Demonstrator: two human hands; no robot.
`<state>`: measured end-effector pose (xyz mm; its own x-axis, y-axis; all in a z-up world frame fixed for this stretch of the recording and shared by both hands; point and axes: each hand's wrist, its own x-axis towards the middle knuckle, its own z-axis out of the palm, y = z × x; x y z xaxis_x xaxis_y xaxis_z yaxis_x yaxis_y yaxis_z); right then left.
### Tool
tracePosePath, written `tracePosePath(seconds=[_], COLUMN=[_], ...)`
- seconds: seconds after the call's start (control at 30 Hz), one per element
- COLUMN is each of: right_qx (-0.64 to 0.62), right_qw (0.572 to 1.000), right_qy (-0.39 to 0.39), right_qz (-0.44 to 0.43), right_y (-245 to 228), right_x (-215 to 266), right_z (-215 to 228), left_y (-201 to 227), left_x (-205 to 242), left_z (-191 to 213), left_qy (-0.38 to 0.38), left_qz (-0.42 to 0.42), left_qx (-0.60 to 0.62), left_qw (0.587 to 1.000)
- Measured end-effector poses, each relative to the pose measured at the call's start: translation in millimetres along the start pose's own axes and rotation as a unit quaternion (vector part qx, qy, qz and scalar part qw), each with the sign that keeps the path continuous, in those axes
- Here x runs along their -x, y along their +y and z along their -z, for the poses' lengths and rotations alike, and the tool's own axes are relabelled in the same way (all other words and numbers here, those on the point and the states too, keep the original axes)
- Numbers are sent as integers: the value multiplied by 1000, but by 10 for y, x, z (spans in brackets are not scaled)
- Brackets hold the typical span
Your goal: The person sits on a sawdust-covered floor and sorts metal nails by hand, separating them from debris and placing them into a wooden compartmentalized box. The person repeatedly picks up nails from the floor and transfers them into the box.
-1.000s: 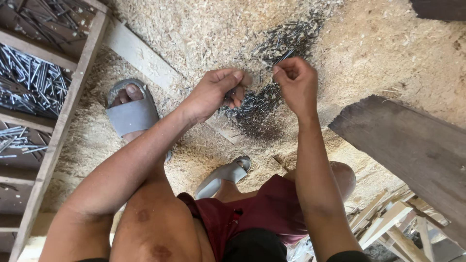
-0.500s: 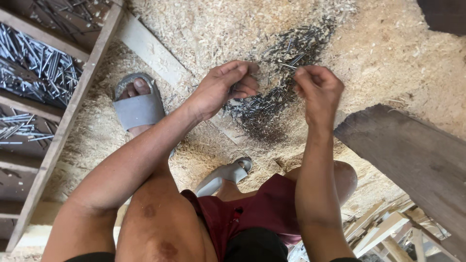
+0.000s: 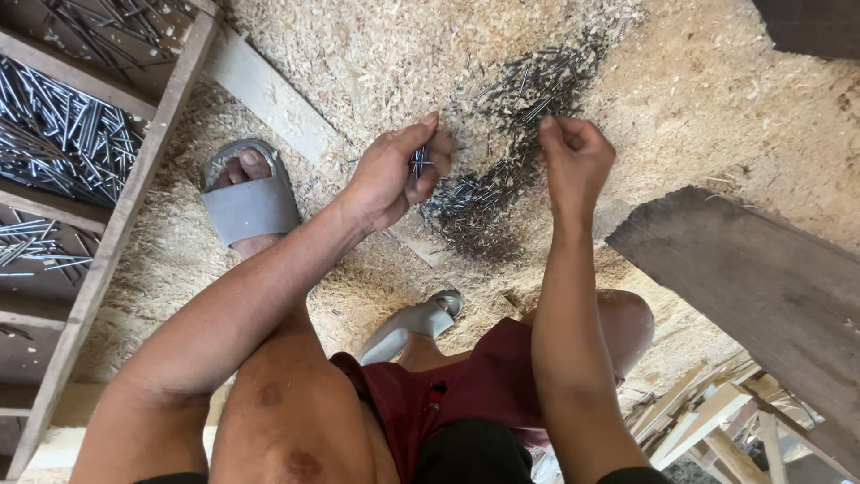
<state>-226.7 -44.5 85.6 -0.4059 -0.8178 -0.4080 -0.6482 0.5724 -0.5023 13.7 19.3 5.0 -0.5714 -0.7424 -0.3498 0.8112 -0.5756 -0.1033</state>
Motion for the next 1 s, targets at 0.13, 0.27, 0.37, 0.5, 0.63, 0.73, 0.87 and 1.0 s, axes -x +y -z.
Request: tracePosePath(seconds=[0.13, 0.27, 0.37, 0.5, 0.63, 0.73, 0.87, 1.0], right_qx=[57, -6, -68, -214, -235, -133, -4, 48], right_qw=[998, 999, 995, 972, 948, 971, 1000, 999], right_qy=[-7, -20, -37, -89, -212, -196, 1, 13], right_qz=[-22, -41, -60, -50, -7, 18, -3, 0], right_y=[63, 55, 25, -107, -310, -391, -349, -143], right_x=[-151, -154, -138, 63, 448, 585, 323, 17], right_z=[-73, -155, -42, 174, 238, 148, 87, -27], left_y=[108, 185, 191, 172, 166, 150, 155, 161], left_x=[-64, -14, -17, -62, -78, -26, -42, 32], left_z=[-150, -249, -257, -268, -330, -354, -308, -188], left_qy=[94, 102, 114, 85, 64, 76, 92, 75], left_qz=[47, 66, 76, 44, 42, 76, 94, 71], left_qx=[-127, -130, -163, -176, -155, -124, -192, -189], left_qw=[986, 984, 977, 980, 985, 986, 973, 977])
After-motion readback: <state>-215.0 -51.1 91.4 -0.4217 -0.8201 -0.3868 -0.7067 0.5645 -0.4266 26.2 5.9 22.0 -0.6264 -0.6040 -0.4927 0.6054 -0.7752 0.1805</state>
